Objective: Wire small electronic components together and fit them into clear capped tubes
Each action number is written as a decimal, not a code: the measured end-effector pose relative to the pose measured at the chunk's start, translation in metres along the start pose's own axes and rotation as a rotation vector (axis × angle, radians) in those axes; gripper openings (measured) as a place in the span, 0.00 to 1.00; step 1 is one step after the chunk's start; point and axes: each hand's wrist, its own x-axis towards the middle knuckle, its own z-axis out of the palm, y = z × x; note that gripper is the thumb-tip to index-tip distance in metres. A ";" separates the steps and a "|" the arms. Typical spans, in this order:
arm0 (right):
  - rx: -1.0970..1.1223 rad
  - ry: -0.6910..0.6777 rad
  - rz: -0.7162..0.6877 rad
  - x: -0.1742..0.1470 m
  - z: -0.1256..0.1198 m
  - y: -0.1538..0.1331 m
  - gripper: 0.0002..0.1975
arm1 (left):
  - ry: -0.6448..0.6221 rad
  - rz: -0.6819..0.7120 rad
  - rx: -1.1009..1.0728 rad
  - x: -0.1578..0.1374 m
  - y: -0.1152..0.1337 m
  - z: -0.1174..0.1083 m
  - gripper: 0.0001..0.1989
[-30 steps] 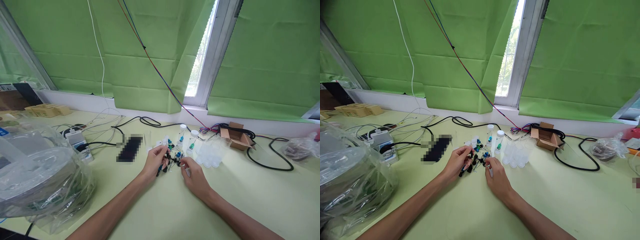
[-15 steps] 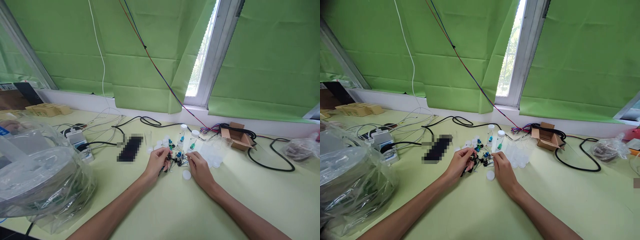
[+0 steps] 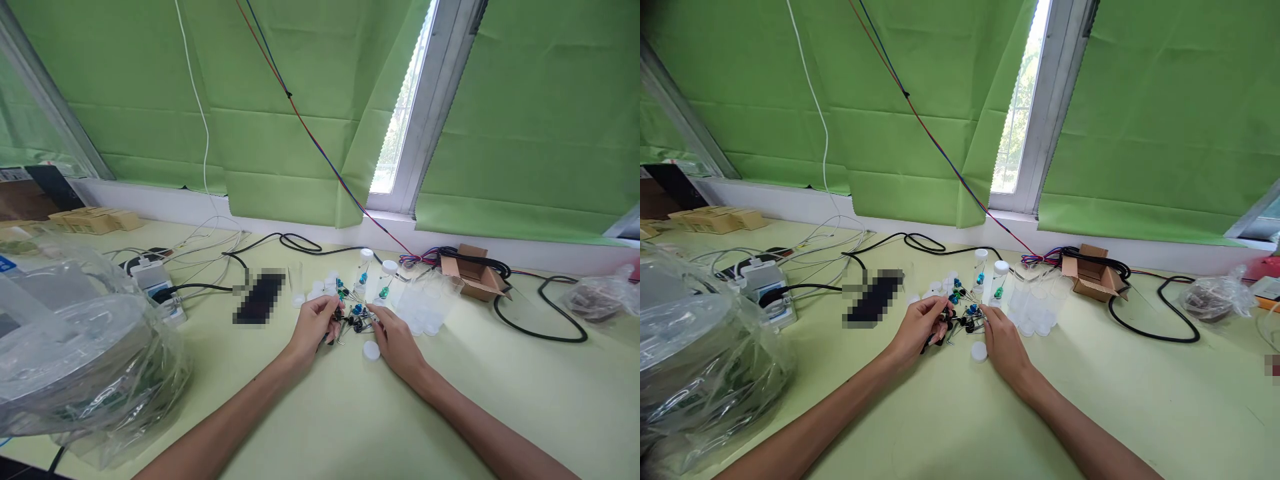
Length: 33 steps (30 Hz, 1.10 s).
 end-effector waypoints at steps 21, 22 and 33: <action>-0.019 -0.033 0.026 0.000 0.000 0.001 0.17 | 0.008 0.000 0.011 -0.002 0.003 0.002 0.19; -0.031 -0.030 0.021 0.001 -0.001 -0.001 0.17 | 0.007 0.003 0.014 -0.002 0.003 0.002 0.19; -0.169 -0.117 -0.058 0.035 -0.016 -0.030 0.16 | 0.128 0.081 0.083 0.003 0.011 -0.003 0.17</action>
